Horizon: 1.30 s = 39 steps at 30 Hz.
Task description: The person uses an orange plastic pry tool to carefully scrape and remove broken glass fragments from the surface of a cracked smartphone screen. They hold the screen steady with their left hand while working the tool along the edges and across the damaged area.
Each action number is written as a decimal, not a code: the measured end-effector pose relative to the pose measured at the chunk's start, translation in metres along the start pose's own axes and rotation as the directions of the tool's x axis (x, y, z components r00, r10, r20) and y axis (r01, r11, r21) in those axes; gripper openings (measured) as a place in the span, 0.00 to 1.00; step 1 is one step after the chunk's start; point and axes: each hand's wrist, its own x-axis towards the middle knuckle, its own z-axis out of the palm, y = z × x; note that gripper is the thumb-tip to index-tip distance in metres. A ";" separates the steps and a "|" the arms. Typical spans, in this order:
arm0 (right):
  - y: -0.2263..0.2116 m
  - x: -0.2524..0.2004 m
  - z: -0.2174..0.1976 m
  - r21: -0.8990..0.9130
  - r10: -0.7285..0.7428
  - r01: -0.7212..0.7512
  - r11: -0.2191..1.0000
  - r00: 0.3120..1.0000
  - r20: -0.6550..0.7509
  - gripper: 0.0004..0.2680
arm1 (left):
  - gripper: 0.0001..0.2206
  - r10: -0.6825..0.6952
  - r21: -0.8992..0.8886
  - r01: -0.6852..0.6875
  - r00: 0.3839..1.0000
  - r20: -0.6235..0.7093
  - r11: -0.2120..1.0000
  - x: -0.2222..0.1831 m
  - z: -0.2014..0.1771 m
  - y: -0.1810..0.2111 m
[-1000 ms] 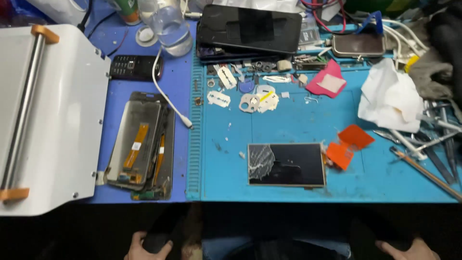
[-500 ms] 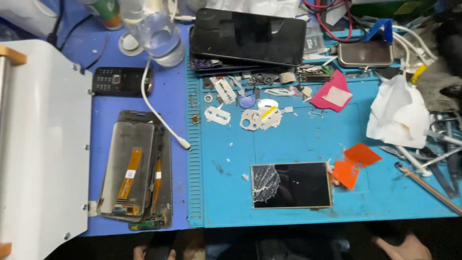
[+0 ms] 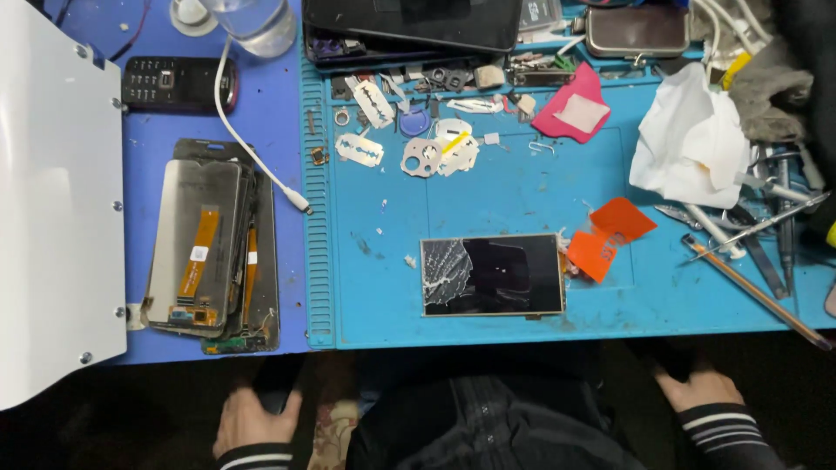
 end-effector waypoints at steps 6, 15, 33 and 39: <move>-0.045 -0.131 -0.134 0.124 -0.687 0.677 0.726 0.704 0.180 0.11 | 0.07 0.751 -0.148 -0.968 0.251 -0.610 0.203 -0.093 -0.120 0.120; -0.144 -0.234 -0.259 -0.139 -0.673 0.937 0.319 0.120 -0.730 0.16 | 0.09 0.493 0.273 -0.925 -0.373 -0.786 -0.265 -0.132 -0.262 0.196; -0.163 -0.210 -0.264 -0.281 -0.740 0.922 0.268 0.010 -0.672 0.05 | 0.11 0.402 0.230 -0.955 -0.289 -0.869 -0.190 -0.114 -0.248 0.220; -0.157 -0.210 -0.254 -0.235 -0.722 0.924 0.300 0.059 -0.690 0.05 | 0.08 0.426 0.269 -0.951 -0.310 -0.850 -0.154 -0.116 -0.247 0.222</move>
